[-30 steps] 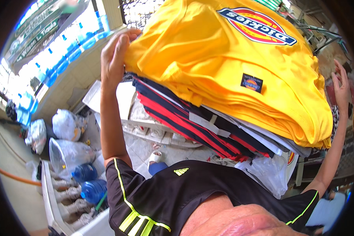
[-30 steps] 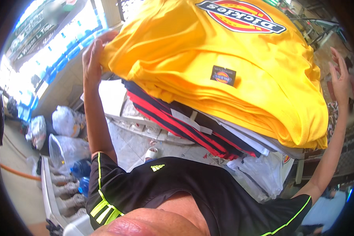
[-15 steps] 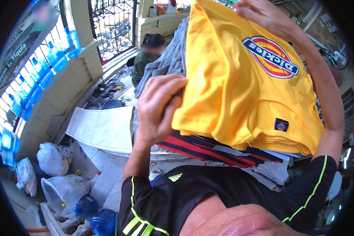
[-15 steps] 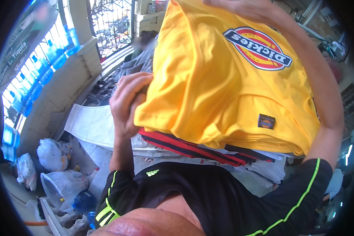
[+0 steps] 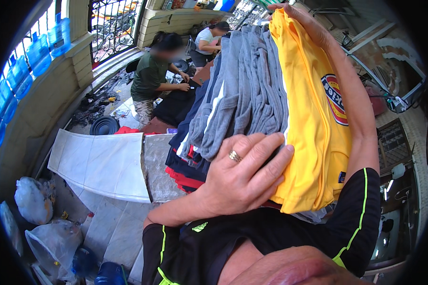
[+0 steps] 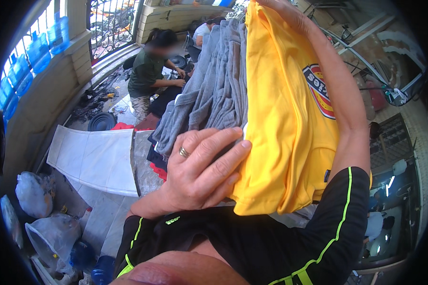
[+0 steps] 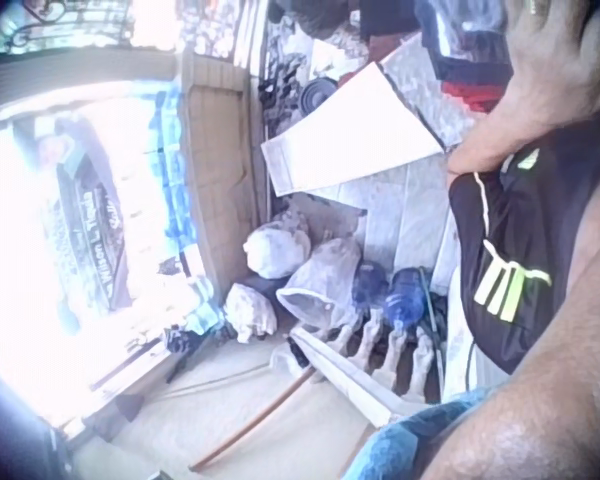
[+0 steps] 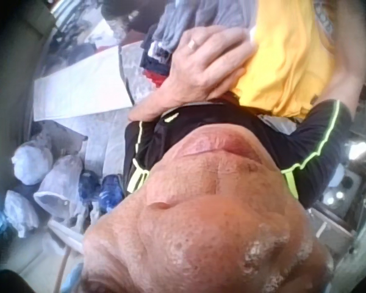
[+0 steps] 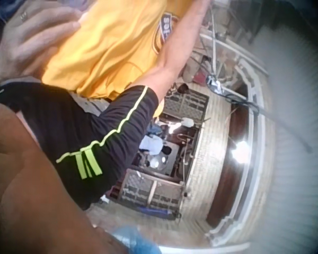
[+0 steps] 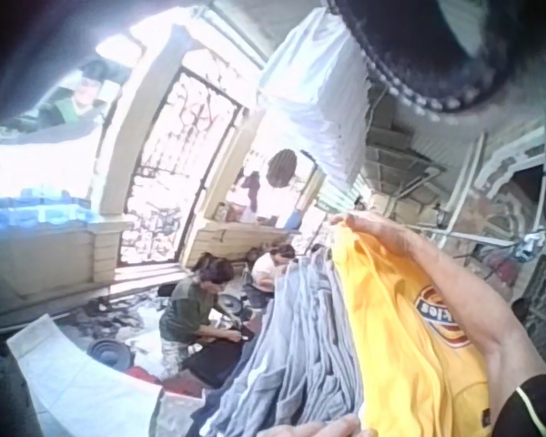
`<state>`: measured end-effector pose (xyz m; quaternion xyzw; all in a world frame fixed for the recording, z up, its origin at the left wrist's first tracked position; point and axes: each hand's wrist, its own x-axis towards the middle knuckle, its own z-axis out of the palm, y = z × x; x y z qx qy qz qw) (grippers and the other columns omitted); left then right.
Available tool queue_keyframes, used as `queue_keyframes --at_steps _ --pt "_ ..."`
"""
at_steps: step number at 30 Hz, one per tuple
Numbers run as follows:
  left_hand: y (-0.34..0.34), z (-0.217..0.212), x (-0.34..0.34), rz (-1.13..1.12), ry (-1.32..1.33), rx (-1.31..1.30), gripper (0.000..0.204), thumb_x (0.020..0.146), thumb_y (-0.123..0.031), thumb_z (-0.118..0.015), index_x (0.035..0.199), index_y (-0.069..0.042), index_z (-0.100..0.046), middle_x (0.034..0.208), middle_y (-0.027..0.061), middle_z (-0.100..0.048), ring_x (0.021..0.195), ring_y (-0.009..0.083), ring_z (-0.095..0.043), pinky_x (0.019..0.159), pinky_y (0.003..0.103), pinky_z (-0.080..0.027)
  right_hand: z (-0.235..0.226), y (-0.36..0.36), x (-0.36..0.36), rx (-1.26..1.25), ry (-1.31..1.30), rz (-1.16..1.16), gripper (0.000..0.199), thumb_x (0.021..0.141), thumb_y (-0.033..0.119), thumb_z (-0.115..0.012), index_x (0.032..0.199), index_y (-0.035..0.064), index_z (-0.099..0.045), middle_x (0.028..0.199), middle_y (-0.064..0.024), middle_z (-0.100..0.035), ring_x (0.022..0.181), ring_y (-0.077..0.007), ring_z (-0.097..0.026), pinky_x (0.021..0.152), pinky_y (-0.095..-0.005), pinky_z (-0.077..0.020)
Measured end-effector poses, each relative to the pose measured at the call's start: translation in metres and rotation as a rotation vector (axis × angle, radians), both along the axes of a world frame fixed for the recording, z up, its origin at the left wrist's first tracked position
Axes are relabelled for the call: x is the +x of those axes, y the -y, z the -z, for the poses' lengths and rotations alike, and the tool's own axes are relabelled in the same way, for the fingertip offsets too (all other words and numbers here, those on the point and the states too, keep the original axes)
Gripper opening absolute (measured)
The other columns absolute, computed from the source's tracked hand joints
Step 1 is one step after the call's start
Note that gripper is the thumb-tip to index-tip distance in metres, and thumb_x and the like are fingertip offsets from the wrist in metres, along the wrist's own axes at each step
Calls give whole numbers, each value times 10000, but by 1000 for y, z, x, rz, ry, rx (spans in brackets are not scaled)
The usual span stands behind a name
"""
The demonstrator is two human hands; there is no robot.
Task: The person irons a yellow Dickies t-shirt on a pink ironing board using a white electric iron. After ironing, they fold the shirt and place it on a stack of other folded clothes.
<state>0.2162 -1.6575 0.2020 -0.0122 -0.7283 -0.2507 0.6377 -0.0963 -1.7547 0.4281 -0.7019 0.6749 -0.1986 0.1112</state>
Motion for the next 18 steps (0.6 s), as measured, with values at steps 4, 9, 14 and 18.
queue_keyframes --at_steps 4,9,14,18 --pt "1 3 -4 12 -27 -14 467 753 -183 -697 1192 -25 -695 1186 164 -662 938 272 -672 794 378 -484 -4 4 -26 -61 -36 -113 520 917 540 -679 1098 53 -646 967 -11 -661 921 -107 -616 859 -280 -497" --pt "3 7 -6 27 -48 -9 477 744 -201 -717 1189 -29 -700 1184 158 -675 928 256 -669 756 351 -476 6 -8 -13 -173 279 -263 520 921 571 -656 1027 63 -621 965 -22 -633 879 -103 -599 770 -263 -490" --pt "3 8 -9 31 -62 -5 458 741 -204 -725 1163 -25 -709 1158 153 -686 935 243 -662 764 339 -470 4 -10 -25 -36 4 -3 715 935 669 -545 1274 41 -586 1138 -92 -639 1005 -135 -650 896 -253 -536" --pt "4 8 -9 35 -57 -7 458 732 -212 -723 1152 -31 -715 1148 147 -690 937 231 -655 772 334 -467 9 -9 -19 81 -7 104 783 898 747 -523 1249 50 -597 1034 -70 -663 885 -108 -673 802 -239 -565"
